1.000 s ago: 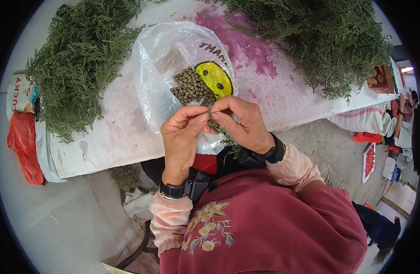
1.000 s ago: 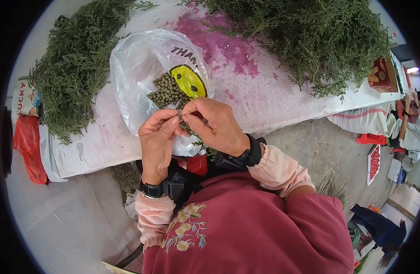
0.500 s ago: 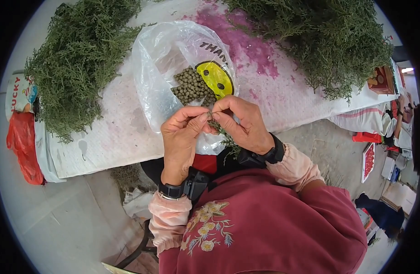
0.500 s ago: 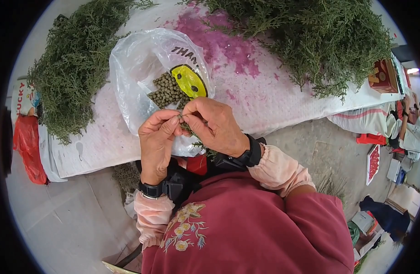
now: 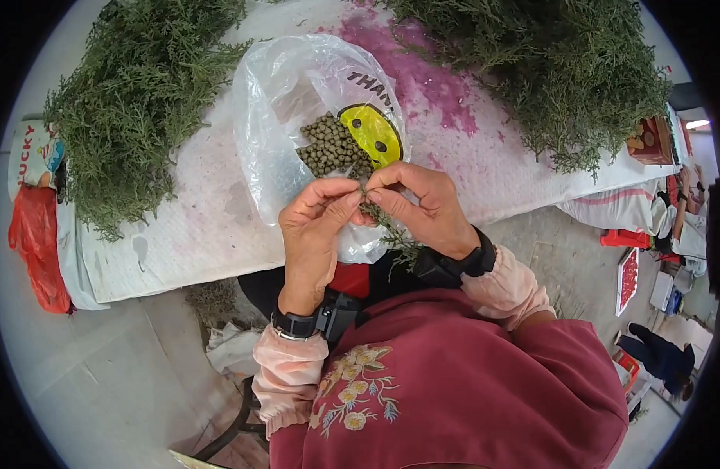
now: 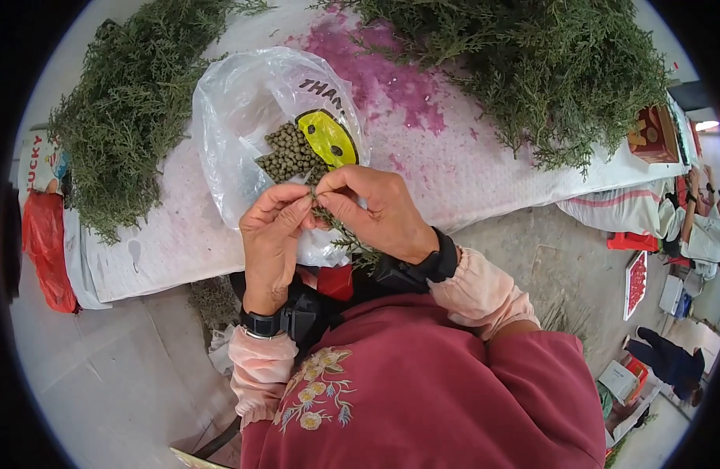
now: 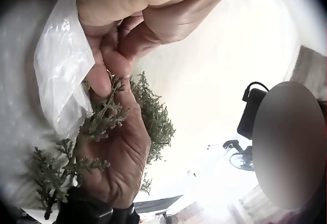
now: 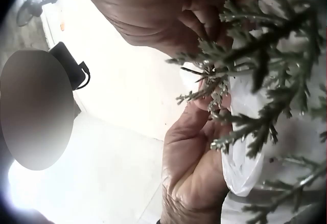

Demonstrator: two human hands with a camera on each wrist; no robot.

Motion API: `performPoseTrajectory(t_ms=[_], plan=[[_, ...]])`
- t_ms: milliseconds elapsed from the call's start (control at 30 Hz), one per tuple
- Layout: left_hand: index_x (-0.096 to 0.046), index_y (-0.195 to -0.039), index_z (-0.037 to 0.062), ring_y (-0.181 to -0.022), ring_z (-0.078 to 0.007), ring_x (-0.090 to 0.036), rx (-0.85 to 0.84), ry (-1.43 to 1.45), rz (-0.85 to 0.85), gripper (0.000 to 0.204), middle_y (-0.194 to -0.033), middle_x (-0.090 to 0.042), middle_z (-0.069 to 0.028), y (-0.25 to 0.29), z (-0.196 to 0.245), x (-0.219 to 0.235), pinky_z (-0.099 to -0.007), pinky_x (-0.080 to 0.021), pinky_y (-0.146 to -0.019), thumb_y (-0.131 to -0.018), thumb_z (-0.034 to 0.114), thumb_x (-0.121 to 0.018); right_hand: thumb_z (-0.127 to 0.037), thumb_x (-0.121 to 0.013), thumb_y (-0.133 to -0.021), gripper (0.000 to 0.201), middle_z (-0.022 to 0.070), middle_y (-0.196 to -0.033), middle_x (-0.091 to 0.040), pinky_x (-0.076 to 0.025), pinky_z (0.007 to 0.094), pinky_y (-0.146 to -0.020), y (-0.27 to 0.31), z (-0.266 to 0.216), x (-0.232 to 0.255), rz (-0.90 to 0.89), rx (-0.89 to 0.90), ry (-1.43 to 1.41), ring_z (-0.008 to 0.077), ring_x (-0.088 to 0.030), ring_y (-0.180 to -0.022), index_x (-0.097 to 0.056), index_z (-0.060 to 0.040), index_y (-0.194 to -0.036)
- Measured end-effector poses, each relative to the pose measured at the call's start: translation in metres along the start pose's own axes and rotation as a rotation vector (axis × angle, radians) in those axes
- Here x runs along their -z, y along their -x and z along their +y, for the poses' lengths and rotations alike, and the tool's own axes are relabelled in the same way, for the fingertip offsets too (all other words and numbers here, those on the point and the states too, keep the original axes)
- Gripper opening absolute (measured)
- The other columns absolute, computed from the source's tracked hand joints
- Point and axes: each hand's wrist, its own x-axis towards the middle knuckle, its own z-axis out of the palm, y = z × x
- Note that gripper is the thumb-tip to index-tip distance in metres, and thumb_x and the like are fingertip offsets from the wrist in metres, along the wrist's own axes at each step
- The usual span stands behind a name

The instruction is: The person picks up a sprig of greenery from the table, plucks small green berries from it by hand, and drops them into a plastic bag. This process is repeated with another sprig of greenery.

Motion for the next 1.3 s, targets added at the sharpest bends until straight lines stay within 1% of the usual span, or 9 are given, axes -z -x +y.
performPoseTrajectory(t_ms=[100, 233, 367, 533, 633, 800, 900, 1067, 1300], plan=[[-0.062, -0.094, -0.0048, -0.065, -0.0124, -0.058, 0.022, -0.008, -0.007, 0.011, -0.081, -0.062, -0.0081, 0.001, 0.003, -0.002, -0.0282, -0.054, -0.064, -0.084, -0.002, -0.059, -0.005, -0.058, -0.087, 0.01, 0.0038, -0.086, -0.061, -0.045, 0.0232, -0.072, -0.001, -0.004, 0.002, -0.031, -0.027, -0.013, 0.0091, -0.056, -0.08, -0.059, 0.002, -0.094], [-0.062, -0.094, -0.0048, -0.065, -0.0122, -0.058, 0.03, -0.012, -0.029, 0.011, -0.079, -0.061, -0.0079, 0.0, 0.005, -0.001, -0.0285, -0.054, -0.064, -0.084, -0.002, -0.059, -0.005, -0.059, -0.087, 0.012, 0.0045, -0.088, -0.061, -0.045, 0.0236, -0.074, 0.0, -0.004, 0.004, -0.054, -0.097, -0.084, 0.0097, -0.057, -0.082, -0.06, 0.0017, -0.096], [-0.062, -0.094, -0.0048, -0.064, -0.0122, -0.058, 0.023, 0.003, -0.044, 0.011, -0.078, -0.061, -0.0077, 0.001, 0.004, -0.001, -0.0285, -0.054, -0.064, -0.084, -0.002, -0.058, -0.005, -0.06, -0.086, 0.014, 0.0053, -0.093, -0.061, -0.044, 0.0235, -0.076, -0.001, -0.007, 0.009, -0.053, -0.116, -0.141, 0.0104, -0.056, -0.085, -0.06, 0.0011, -0.098], [-0.062, -0.093, -0.0048, -0.064, -0.0124, -0.058, 0.025, 0.012, -0.042, 0.01, -0.077, -0.061, -0.0078, 0.0, 0.004, -0.001, -0.0288, -0.054, -0.064, -0.084, -0.002, -0.059, -0.005, -0.061, -0.085, 0.017, 0.0059, -0.096, -0.06, -0.044, 0.024, -0.076, -0.002, -0.006, 0.015, -0.102, -0.077, -0.088, 0.0109, -0.055, -0.085, -0.061, 0.0, -0.101], [-0.062, -0.092, -0.0049, -0.064, -0.0126, -0.058, 0.018, 0.004, -0.046, 0.009, -0.077, -0.061, -0.008, 0.001, 0.004, -0.001, -0.029, -0.054, -0.064, -0.084, -0.002, -0.059, -0.005, -0.061, -0.085, 0.015, 0.0056, -0.094, -0.059, -0.044, 0.0241, -0.074, -0.004, -0.006, 0.015, -0.121, -0.023, 0.004, 0.0111, -0.054, -0.083, -0.061, -0.0005, -0.099], [-0.062, -0.092, -0.0049, -0.064, -0.0128, -0.058, 0.027, -0.015, -0.039, 0.009, -0.076, -0.061, -0.0081, 0.0, 0.003, 0.0, -0.0293, -0.054, -0.064, -0.083, -0.003, -0.059, -0.004, -0.06, -0.085, 0.009, 0.0057, -0.091, -0.058, -0.043, 0.0239, -0.072, -0.005, -0.006, 0.013, -0.115, -0.045, 0.006, 0.0111, -0.054, -0.081, -0.06, -0.0003, -0.093], [-0.062, -0.092, -0.005, -0.064, -0.0129, -0.058, 0.033, -0.015, -0.041, 0.01, -0.076, -0.061, -0.0082, 0.0, 0.004, -0.001, -0.0294, -0.054, -0.064, -0.083, -0.004, -0.059, -0.004, -0.059, -0.086, 0.005, 0.0056, -0.089, -0.058, -0.042, 0.0236, -0.07, -0.004, -0.002, 0.011, -0.095, -0.006, 0.022, 0.0112, -0.054, -0.079, -0.058, 0.0, -0.088], [-0.062, -0.091, -0.005, -0.064, -0.0127, -0.058, 0.036, -0.026, -0.053, 0.01, -0.076, -0.061, -0.0083, 0.0, 0.004, 0.0, -0.0298, -0.054, -0.064, -0.082, -0.005, -0.06, -0.005, -0.058, -0.086, 0.005, 0.0057, -0.088, -0.057, -0.042, 0.0239, -0.069, -0.003, -0.002, 0.007, -0.067, -0.036, 0.017, 0.0111, -0.053, -0.078, -0.056, -0.0002, -0.087], [-0.062, -0.09, -0.0049, -0.064, -0.0125, -0.058, 0.033, -0.046, -0.064, 0.008, -0.075, -0.061, -0.0079, -0.001, 0.003, 0.001, -0.0297, -0.054, -0.064, -0.082, -0.005, -0.059, -0.006, -0.056, -0.086, 0.005, 0.0051, -0.087, -0.057, -0.042, 0.0244, -0.068, -0.003, -0.002, 0.007, -0.07, -0.011, 0.01, 0.0108, -0.052, -0.076, -0.055, -0.0011, -0.087]])
